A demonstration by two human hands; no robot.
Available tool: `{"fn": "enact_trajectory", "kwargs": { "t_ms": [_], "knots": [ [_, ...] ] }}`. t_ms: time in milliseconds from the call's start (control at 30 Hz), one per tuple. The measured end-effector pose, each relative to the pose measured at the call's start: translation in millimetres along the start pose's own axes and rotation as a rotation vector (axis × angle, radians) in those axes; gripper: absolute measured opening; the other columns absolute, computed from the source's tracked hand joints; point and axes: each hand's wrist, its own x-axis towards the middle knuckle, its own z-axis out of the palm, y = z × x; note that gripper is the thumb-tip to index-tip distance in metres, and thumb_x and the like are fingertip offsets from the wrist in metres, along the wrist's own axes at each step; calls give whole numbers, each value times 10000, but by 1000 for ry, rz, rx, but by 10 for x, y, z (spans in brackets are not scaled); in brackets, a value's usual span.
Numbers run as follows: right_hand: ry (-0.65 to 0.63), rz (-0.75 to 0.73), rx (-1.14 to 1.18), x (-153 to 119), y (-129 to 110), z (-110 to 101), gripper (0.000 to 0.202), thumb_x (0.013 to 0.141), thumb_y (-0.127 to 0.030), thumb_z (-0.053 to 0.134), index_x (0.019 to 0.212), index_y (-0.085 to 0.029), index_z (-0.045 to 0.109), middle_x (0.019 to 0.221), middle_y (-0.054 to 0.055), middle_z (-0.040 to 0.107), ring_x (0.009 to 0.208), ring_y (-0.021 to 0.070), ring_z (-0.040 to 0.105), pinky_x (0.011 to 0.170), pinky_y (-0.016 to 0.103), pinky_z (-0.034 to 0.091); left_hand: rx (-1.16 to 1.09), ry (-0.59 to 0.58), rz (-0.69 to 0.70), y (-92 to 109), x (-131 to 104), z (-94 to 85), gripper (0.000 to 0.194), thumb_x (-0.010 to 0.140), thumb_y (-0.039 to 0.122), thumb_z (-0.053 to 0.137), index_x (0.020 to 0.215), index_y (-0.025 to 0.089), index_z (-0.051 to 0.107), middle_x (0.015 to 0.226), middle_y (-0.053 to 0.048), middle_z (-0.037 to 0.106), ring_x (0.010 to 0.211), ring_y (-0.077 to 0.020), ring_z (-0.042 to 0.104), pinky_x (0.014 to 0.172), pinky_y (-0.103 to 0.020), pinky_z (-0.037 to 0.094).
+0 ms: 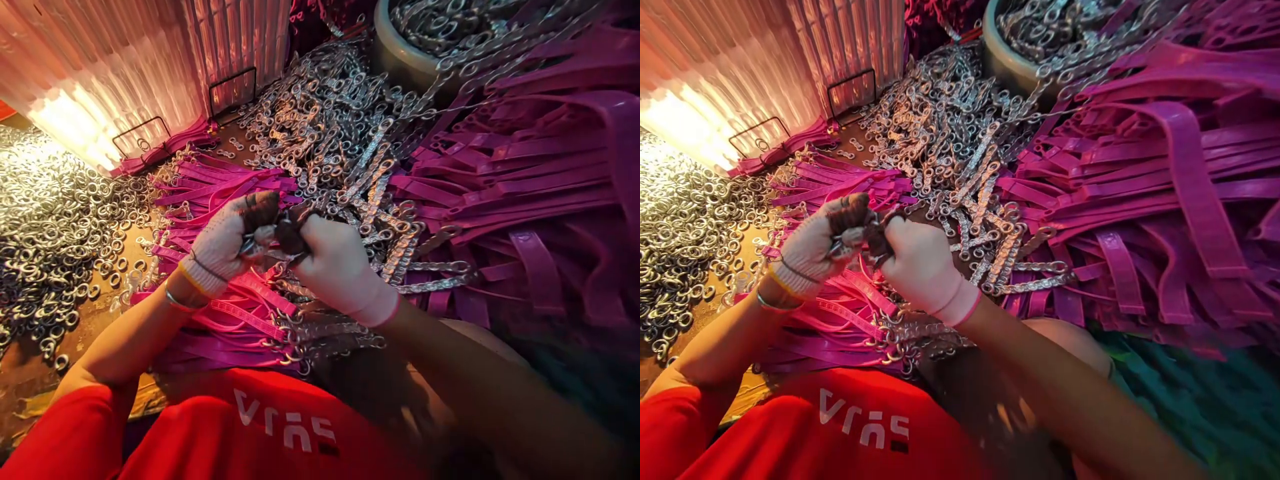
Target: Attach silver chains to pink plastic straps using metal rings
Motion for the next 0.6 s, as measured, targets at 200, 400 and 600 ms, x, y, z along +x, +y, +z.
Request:
{"fn": "enact_trajectory", "kwargs": {
  "t_ms": [200, 400, 600],
  "knots": [
    [145, 283, 187, 101, 386, 36, 223, 862, -247, 468, 836, -182, 680, 732, 87, 661, 710, 225, 563, 608, 318, 340, 813, -116, 241, -164, 387, -79, 108, 757, 32, 666, 831, 102, 701, 662, -4, 583, 576, -79, 441, 557, -196, 330],
    [81, 254, 205, 80, 468, 157, 210, 872, -233, 502, 933, -192, 699, 804, 89, 714, 801, 243, 624, 664, 303, 383, 1084, -4, 214, -627, 667, -37, 243, 665, -67, 664, 587, 146, 575, 596, 18, 439, 590, -104, 445, 525, -192, 268],
    [-24, 70, 160, -46, 284, 261, 254, 794, -114, 519, 973, -208, 672, 866, 77, 733, 852, 236, 639, 687, 280, 407, 928, -26, 136, -334, 218, -271, 72, 773, 115, 656, 716, 152, 632, 573, 18, 532, 457, -62, 431, 425, -155, 265]
  ]
}}
